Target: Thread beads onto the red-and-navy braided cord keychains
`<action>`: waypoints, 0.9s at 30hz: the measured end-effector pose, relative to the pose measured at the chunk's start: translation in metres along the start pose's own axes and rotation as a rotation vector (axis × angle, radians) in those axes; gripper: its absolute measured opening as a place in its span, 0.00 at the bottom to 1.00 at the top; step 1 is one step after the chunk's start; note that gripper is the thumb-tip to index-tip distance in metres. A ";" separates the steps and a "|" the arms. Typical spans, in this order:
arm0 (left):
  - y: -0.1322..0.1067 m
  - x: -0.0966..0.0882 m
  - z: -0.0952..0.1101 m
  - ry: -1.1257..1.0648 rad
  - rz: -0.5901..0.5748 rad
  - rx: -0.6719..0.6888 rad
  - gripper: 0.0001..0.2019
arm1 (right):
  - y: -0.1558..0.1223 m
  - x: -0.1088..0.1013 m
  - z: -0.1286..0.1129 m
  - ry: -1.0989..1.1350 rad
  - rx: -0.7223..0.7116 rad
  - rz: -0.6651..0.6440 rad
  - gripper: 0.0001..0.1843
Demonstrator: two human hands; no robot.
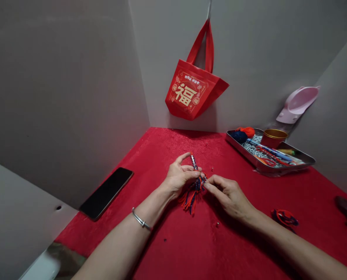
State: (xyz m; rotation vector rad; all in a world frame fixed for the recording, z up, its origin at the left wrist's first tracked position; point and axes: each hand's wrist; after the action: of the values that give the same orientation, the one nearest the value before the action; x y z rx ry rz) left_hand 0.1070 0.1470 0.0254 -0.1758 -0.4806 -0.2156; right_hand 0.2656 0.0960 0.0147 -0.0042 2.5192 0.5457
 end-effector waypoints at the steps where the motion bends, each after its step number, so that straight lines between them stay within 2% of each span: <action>1: -0.001 0.001 0.000 -0.006 0.008 0.015 0.42 | 0.000 0.000 -0.001 -0.009 -0.014 -0.001 0.13; 7: -0.002 0.001 0.006 -0.021 0.012 0.064 0.42 | 0.003 0.002 -0.003 -0.031 -0.051 0.007 0.12; 9: -0.001 -0.001 0.008 0.003 0.000 0.087 0.41 | 0.003 0.001 -0.004 -0.047 -0.070 0.054 0.09; 13: 0.000 -0.003 0.010 0.064 -0.010 0.130 0.40 | 0.001 0.000 -0.010 -0.094 -0.186 0.245 0.07; 16: -0.002 0.001 0.006 0.079 -0.026 0.120 0.41 | -0.001 0.001 -0.012 -0.088 -0.227 0.215 0.09; 19: -0.005 0.005 0.002 0.074 -0.062 0.104 0.41 | -0.001 0.003 -0.011 -0.071 -0.168 0.174 0.12; 23: -0.007 0.007 0.000 0.060 -0.102 0.095 0.40 | 0.001 0.002 -0.008 -0.102 -0.048 0.211 0.15; 27: -0.006 0.006 0.000 0.048 -0.112 0.081 0.41 | 0.001 0.001 -0.006 -0.043 0.060 0.153 0.17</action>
State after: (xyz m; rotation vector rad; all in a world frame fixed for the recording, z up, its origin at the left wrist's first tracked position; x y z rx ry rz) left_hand 0.1107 0.1399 0.0288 -0.0649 -0.4515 -0.3085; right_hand 0.2616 0.0953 0.0190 0.2215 2.5059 0.5246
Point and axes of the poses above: each hand's wrist, its own y-axis towards the middle knuckle, its own x-axis out of the palm, z = x × y, and after that the axes turned 8 degrees about z, right-handed
